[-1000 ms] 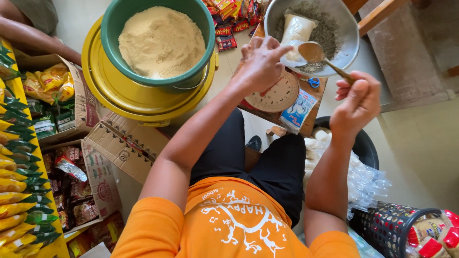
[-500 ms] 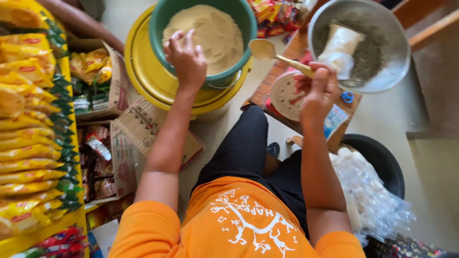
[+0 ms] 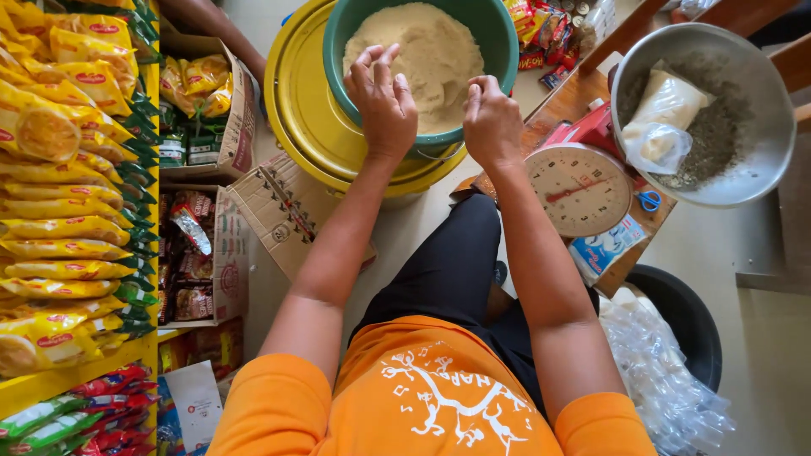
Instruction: Packaging bulk powder into smaller plastic bags using a spoon and a scale for measurement.
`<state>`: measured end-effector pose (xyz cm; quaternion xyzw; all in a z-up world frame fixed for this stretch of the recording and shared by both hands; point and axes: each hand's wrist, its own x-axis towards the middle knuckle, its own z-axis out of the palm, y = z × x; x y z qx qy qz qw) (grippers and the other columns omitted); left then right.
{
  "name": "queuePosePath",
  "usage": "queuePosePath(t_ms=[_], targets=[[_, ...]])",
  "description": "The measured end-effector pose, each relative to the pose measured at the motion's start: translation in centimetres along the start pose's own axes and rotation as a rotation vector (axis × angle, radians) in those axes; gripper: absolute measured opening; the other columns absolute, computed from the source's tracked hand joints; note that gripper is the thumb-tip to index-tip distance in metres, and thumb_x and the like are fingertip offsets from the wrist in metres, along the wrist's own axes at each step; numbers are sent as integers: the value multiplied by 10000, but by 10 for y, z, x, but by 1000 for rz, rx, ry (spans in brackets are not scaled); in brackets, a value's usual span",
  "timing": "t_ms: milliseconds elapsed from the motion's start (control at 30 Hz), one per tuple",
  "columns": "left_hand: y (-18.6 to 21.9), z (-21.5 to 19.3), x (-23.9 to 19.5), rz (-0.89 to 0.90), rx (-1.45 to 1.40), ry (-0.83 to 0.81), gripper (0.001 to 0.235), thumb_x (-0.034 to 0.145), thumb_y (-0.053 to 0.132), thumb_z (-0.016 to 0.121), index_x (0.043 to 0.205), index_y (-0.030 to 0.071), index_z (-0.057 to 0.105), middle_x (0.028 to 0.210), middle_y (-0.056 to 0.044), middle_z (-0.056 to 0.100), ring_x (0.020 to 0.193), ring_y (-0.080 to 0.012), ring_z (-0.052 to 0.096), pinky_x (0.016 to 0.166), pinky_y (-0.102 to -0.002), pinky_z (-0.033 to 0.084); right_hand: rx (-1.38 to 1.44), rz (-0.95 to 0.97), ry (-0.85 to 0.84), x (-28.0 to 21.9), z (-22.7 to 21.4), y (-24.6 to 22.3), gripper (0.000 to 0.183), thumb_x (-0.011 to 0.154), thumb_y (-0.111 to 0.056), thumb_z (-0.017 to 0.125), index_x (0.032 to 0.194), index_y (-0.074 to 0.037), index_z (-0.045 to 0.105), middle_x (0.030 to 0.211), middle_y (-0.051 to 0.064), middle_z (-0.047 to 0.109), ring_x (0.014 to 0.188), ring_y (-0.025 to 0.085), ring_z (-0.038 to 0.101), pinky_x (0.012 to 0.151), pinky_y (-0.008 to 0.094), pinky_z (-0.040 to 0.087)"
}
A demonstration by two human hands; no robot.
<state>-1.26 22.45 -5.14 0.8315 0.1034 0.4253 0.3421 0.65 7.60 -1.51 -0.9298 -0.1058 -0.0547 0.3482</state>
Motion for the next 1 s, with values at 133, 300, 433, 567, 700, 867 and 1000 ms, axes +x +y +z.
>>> queuePosePath(t_ms=[133, 300, 433, 567, 700, 867, 1000], targets=[[2, -2, 1, 15, 6, 7, 322, 858, 69, 525, 1168, 118, 597, 1162, -81, 492, 1089, -282, 463, 1011, -442, 374, 147, 104, -84, -5, -4, -10, 301, 935, -295, 410, 1008, -121, 645, 716, 3, 720, 693, 174, 688, 601, 357, 496], [6, -4, 2, 23, -9, 10, 324, 850, 45, 523, 1161, 101, 594, 1145, -83, 496, 1081, -282, 459, 1010, -434, 375, 297, 153, -27, -13, -11, -8, 286, 914, -270, 429, 974, -106, 656, 692, -14, 719, 743, 108, 660, 661, 289, 506], [8, -6, 3, 29, -19, 18, 319, 839, 43, 522, 1143, 92, 605, 1121, -85, 494, 1070, -279, 462, 1005, -426, 359, 309, 145, 16, -19, -24, -9, 284, 928, -281, 429, 955, -113, 656, 698, -4, 719, 717, 116, 673, 648, 292, 515], [8, -6, 3, 46, -11, 25, 309, 842, 37, 518, 1131, 94, 613, 1108, -88, 506, 1053, -283, 475, 997, -432, 363, 466, 172, 88, -26, -31, -3, 287, 950, -280, 422, 978, -82, 627, 720, 31, 717, 533, 73, 508, 495, 244, 438], [8, -6, 3, 37, -11, 23, 301, 844, 54, 508, 1124, 81, 615, 1096, -95, 512, 1056, -283, 480, 1005, -445, 360, 789, 204, 157, -32, -28, 15, 245, 987, -224, 397, 962, -57, 574, 724, 80, 685, 491, 70, 508, 438, 187, 406], [6, -4, 3, 29, -12, 19, 300, 840, 65, 517, 1121, 77, 620, 1090, -94, 521, 1064, -283, 477, 1005, -453, 363, 926, 276, 191, -42, -37, 16, 251, 996, -239, 362, 967, -73, 548, 742, 81, 682, 447, 71, 426, 380, 205, 334], [6, -3, 3, 46, -9, 29, 305, 839, 58, 509, 1121, 69, 624, 1079, -97, 530, 1050, -284, 481, 990, -454, 371, 1020, 317, 239, -46, -50, 9, 246, 993, -241, 367, 966, -79, 551, 737, 105, 677, 442, 80, 397, 390, 207, 282]])
